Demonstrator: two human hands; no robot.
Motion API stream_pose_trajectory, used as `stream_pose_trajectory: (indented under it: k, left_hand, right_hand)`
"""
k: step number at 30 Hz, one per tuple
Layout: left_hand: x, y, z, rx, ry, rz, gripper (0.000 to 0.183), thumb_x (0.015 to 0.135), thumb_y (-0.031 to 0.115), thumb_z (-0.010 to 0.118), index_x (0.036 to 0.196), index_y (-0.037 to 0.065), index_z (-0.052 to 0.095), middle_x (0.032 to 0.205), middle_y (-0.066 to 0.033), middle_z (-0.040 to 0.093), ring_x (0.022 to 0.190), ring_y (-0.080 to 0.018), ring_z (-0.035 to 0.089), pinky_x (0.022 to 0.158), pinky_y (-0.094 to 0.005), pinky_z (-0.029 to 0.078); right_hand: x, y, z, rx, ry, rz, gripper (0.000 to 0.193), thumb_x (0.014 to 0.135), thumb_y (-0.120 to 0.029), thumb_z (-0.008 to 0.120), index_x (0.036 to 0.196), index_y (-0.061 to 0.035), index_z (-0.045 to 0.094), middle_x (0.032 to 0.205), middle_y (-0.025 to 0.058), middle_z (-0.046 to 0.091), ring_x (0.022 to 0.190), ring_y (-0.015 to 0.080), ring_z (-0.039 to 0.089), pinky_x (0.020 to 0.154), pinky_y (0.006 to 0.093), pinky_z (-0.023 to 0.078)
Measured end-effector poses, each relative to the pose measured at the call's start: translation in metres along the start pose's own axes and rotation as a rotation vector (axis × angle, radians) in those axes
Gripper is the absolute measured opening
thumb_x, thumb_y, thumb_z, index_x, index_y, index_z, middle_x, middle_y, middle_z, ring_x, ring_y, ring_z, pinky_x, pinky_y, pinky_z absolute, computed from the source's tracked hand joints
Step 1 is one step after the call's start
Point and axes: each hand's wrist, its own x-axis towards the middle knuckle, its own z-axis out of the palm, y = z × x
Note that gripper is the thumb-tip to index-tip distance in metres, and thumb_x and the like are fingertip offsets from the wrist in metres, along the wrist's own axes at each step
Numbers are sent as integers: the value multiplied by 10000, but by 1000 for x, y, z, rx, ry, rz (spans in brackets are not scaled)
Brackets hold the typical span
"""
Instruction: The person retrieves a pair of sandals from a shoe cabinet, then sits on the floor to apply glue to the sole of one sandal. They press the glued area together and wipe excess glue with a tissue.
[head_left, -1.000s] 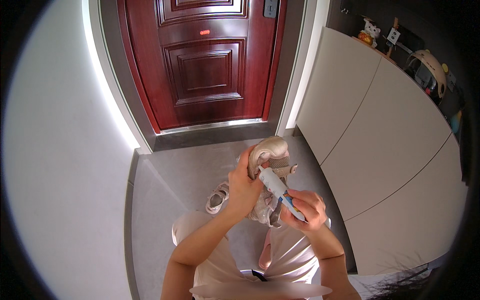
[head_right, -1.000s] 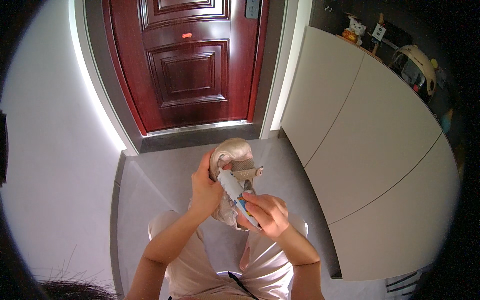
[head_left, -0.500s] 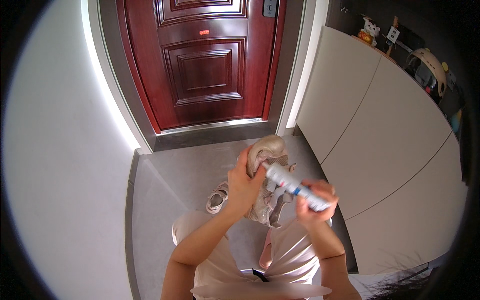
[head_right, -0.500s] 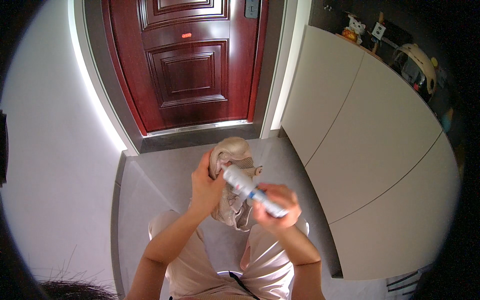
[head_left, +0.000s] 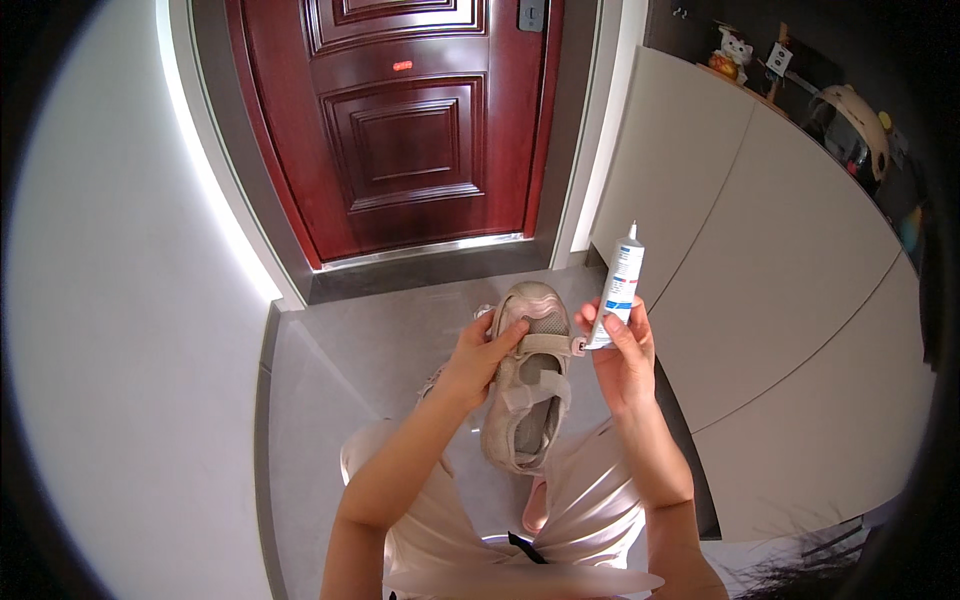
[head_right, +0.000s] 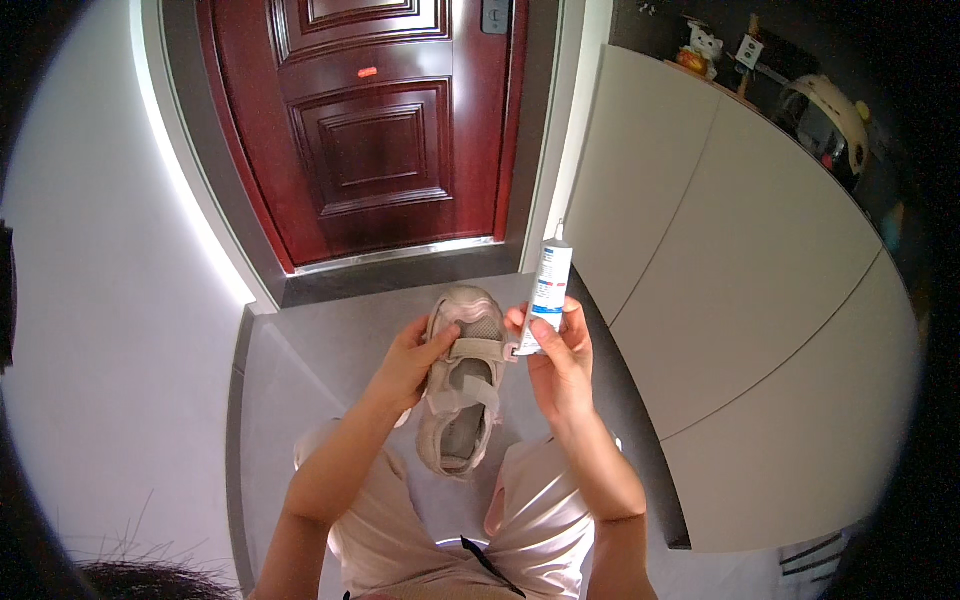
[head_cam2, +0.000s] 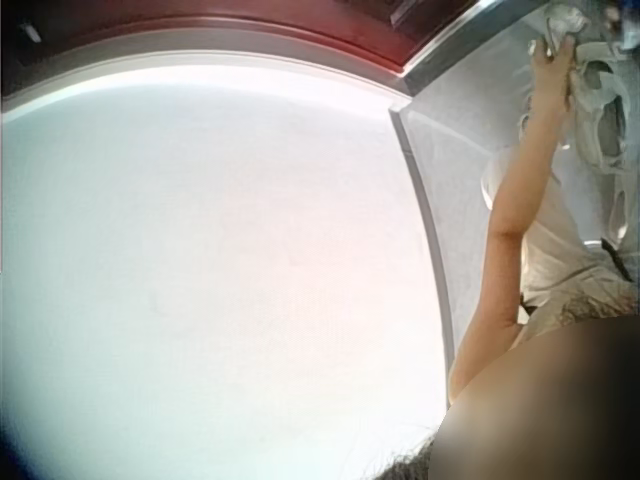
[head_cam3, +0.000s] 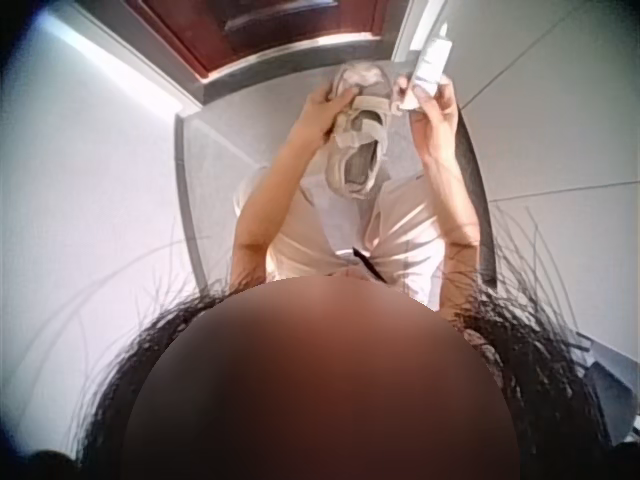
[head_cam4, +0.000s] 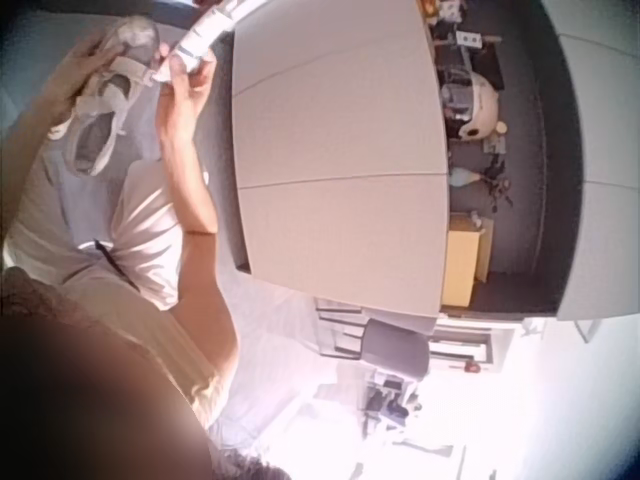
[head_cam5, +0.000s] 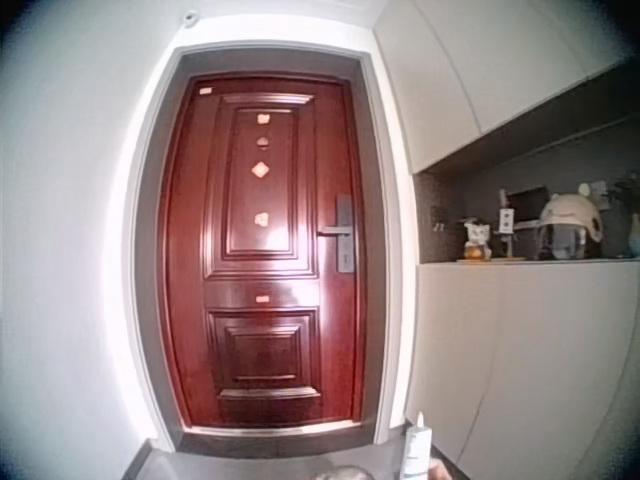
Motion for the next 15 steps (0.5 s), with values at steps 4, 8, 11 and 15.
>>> stream_pose_trajectory:
  k: [4,8,11,15]
  left_hand:
    - [3,-1,-6,-91,24,-130,452,884,242,707,1230,8,531,1059,-87,637,939,-176,636,812,-325,543]
    - [7,-5,-14,-106,127,-164,439,918,304,656,1238,26,539,1081,-93,647,928,-196,659,788,-336,565]
    - [12,-1,-25,-286,13,-179,465,906,301,674,1233,4,529,1114,-118,638,994,-231,643,867,-377,547]
    - [14,-3,-34,-352,31,-168,424,923,293,649,1216,4,546,1114,-122,644,982,-243,651,864,-405,557]
  right_hand:
    - [6,1,-12,-136,-13,21,334,869,-44,655,1154,-37,479,1061,110,598,945,243,654,815,386,553]
    - [6,3,-21,-116,-56,72,314,866,-32,650,1122,-48,468,1048,97,596,817,193,636,728,361,550]
    - [6,2,-18,-276,16,62,356,851,-99,681,1138,-62,474,967,58,582,746,158,607,650,328,529]
    - [6,7,-31,-429,45,141,286,832,-174,745,1007,-55,552,795,23,567,660,126,572,599,307,504]
